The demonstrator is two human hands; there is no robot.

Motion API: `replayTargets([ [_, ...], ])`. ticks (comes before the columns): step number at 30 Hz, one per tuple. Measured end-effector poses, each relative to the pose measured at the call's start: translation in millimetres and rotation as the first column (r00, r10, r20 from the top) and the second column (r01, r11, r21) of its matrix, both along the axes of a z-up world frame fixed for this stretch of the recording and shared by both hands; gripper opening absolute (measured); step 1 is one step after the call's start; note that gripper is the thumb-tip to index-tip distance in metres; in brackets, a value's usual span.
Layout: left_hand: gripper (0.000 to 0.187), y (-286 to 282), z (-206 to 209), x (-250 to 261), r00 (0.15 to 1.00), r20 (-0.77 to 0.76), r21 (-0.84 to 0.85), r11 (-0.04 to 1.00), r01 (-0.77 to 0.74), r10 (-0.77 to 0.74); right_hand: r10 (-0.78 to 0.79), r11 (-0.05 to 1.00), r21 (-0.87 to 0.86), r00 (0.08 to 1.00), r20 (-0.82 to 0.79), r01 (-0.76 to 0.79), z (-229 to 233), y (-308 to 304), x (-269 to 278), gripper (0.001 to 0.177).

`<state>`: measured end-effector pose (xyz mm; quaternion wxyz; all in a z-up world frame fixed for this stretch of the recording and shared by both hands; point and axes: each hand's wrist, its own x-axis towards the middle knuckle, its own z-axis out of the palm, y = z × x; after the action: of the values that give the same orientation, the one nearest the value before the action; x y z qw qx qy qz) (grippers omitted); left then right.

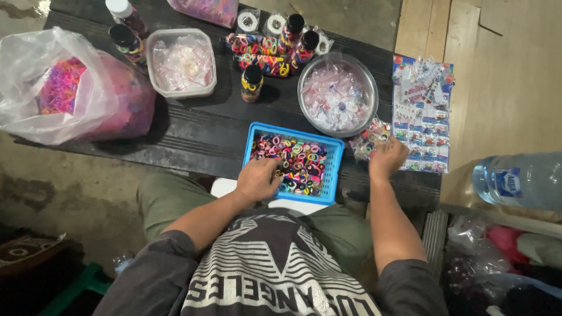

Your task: The person sits at a table and repeatedly picks up small colorful hair accessories from a blue basket, places them into small clear plastic bags, and sets the filled bags on the table. The person continues this one-at-a-time packaging process throughout the clip.

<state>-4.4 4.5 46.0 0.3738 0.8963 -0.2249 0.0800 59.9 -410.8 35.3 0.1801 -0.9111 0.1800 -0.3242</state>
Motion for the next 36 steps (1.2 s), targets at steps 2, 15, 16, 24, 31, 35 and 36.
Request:
replayTargets([
  [2, 0.034, 0, -9, -1, 1.000, 0.014, 0.008, 1.000, -0.002, 0.002, 0.165, 0.986, -0.026, 0.985, 0.044, -0.164, 7, 26, 23, 0.030],
  [15, 0.036, 0, -2, -1, 0.999, 0.049, 0.008, 1.000, -0.024, 0.023, 0.432, 0.884, -0.002, 0.820, -0.377, -0.467, -18, 112, 92, 0.036],
  [16, 0.036, 1, 1, 0, 0.998, 0.050, 0.005, 0.999, -0.032, 0.031, 0.437, 0.881, -0.005, 0.817, -0.377, -0.474, -8, 116, 89, 0.036],
  [24, 0.038, 1, -6, -2, 0.998, 0.056, 0.056, 0.997, -0.045, 0.042, 0.081, 0.213, 0.968, 0.990, 0.114, -0.129, 52, 142, 50, 0.038],
  [31, 0.072, -9, 29, 9, 0.995, -0.001, -0.111, 0.989, -0.096, 0.097, 0.221, -0.313, 0.946, 0.962, 0.159, -0.084, 30, 177, -16, 0.016],
  [35, 0.116, -29, 68, 14, 0.945, -0.322, -0.427, 0.900, -0.090, -0.058, 0.366, -0.368, 0.929, 0.913, 0.182, -0.038, 36, 210, -48, 0.014],
  [36, 0.118, -36, 72, 17, 0.954, -0.295, -0.461, 0.883, -0.093, -0.054, 0.395, -0.423, 0.905, 0.892, 0.219, -0.035, 41, 218, -54, 0.014],
])
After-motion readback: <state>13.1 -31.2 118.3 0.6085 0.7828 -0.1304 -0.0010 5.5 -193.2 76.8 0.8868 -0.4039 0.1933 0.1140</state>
